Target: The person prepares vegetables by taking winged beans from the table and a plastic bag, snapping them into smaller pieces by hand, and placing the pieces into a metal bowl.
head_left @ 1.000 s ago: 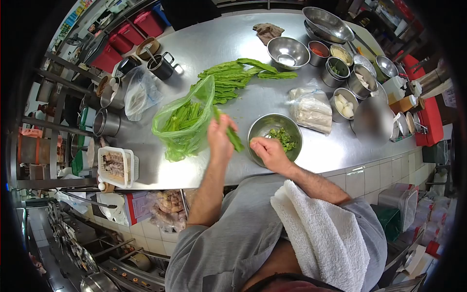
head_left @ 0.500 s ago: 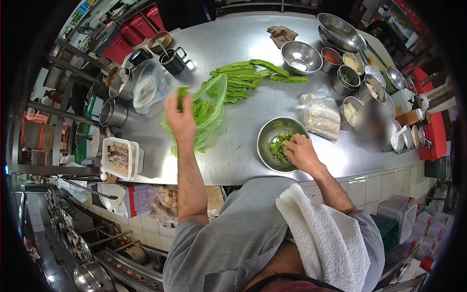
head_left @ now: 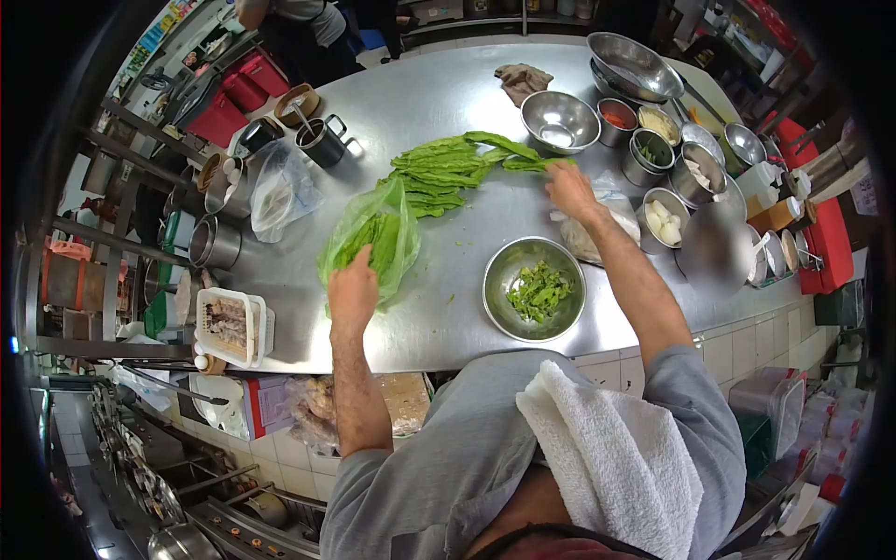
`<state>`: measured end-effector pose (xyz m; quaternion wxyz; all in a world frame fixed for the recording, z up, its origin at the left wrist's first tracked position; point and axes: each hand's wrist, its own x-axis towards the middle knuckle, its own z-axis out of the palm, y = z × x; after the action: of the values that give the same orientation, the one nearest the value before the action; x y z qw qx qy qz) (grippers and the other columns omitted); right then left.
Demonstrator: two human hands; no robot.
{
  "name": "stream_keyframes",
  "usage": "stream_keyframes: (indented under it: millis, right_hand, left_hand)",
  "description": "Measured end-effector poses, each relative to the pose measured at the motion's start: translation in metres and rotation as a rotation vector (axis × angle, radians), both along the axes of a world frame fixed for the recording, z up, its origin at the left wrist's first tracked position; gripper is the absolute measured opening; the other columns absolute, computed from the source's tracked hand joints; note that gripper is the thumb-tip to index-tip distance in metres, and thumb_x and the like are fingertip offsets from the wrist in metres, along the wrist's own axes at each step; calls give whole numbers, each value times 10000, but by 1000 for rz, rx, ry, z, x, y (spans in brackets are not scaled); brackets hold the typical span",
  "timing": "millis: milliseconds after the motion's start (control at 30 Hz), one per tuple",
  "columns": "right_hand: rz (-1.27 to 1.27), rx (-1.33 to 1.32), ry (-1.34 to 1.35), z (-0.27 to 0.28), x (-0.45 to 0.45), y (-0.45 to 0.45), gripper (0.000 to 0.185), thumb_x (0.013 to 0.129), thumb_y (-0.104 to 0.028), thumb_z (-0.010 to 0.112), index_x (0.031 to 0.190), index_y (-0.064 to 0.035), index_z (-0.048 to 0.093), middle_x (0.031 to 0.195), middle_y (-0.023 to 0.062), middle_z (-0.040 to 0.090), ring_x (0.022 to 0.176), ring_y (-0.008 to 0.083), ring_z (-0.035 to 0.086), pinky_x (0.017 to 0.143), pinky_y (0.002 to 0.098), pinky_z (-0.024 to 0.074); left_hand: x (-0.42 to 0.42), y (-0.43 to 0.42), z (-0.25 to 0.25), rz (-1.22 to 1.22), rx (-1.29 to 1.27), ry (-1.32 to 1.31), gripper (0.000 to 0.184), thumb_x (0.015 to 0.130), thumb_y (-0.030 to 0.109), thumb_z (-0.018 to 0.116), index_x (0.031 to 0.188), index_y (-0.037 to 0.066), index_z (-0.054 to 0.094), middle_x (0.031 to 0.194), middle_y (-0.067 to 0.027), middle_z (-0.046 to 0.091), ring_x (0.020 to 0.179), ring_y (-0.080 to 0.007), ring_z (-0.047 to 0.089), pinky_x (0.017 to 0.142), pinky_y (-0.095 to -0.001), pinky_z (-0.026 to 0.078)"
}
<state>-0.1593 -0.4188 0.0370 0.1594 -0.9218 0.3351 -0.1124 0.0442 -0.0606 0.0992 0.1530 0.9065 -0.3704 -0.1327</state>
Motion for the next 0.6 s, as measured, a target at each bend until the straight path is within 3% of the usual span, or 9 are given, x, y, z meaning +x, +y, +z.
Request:
stream_keyframes:
  millis: [67,133,167,233,367,467,533,567,600]
  right_hand:
    - [-17,-25,47,-7,12,-15,350,842,-110,570,1187,-54,552,1250,156,512,1170,336,469,933,494,391]
    - [-102,-70,166,-17,21,-25,442,825,-71,524,1266,-66,502,1290,147,486,1188,321,444,932,533,394]
    - [-97,-72,164,-24,21,-27,442,825,-71,524,1266,-66,502,1290,147,486,1188,321,444,932,533,394]
    - [-162,-95,227,-30,23,-28,379,827,-80,494,1202,-79,547,1278,122,499,1181,316,447,937,509,377]
    - [-27,-87,408,-21,17,-22,335,831,-97,495,1152,-90,591,1244,109,526,1167,316,450,933,514,367]
    - [55,-56,425,-1,11,-11,316,831,-93,489,1117,-102,624,1207,108,547,1166,309,449,918,516,365]
    - [76,59,249,22,5,1,310,837,-106,512,1125,-98,625,1188,117,549,1136,291,477,912,522,356]
    - [77,63,252,34,1,8,310,837,-106,512,1125,-98,625,1188,117,549,1136,291,477,912,522,356]
    - [122,130,128,48,-3,15,300,844,-116,530,1129,-91,619,1159,122,552,1105,268,494,892,491,376]
  left_hand:
    - [17,14,0,135,-78,100,589,772,255,720,1302,121,500,1183,-111,580,1097,-287,550,1067,-579,225]
    - [17,31,12,70,-268,-62,542,770,211,713,1276,153,529,1193,-90,572,1111,-257,534,1078,-625,170]
    - [12,32,14,75,-270,-64,542,770,211,713,1276,153,529,1193,-90,572,1111,-257,534,1078,-625,170]
    - [-11,26,22,-98,-198,-372,471,803,178,676,1257,186,548,1211,-66,558,1138,-230,506,1068,-650,135]
    - [-23,21,-15,-131,-186,-406,304,803,198,684,1103,156,647,1270,-74,525,1208,-240,445,1034,-697,92]
    - [11,24,-28,-20,-59,-397,224,826,188,660,1045,148,642,1194,-61,563,1160,-256,488,1064,-647,81]
    - [19,25,-8,190,-605,-353,134,825,143,661,954,110,649,1151,-101,579,1102,-285,521,1041,-556,236]
    - [18,21,3,191,-600,-351,134,825,143,661,954,110,649,1151,-101,579,1102,-285,521,1041,-556,236]
    - [15,15,17,223,-750,-382,150,827,125,659,972,89,642,1130,-113,585,1065,-282,536,990,-492,308]
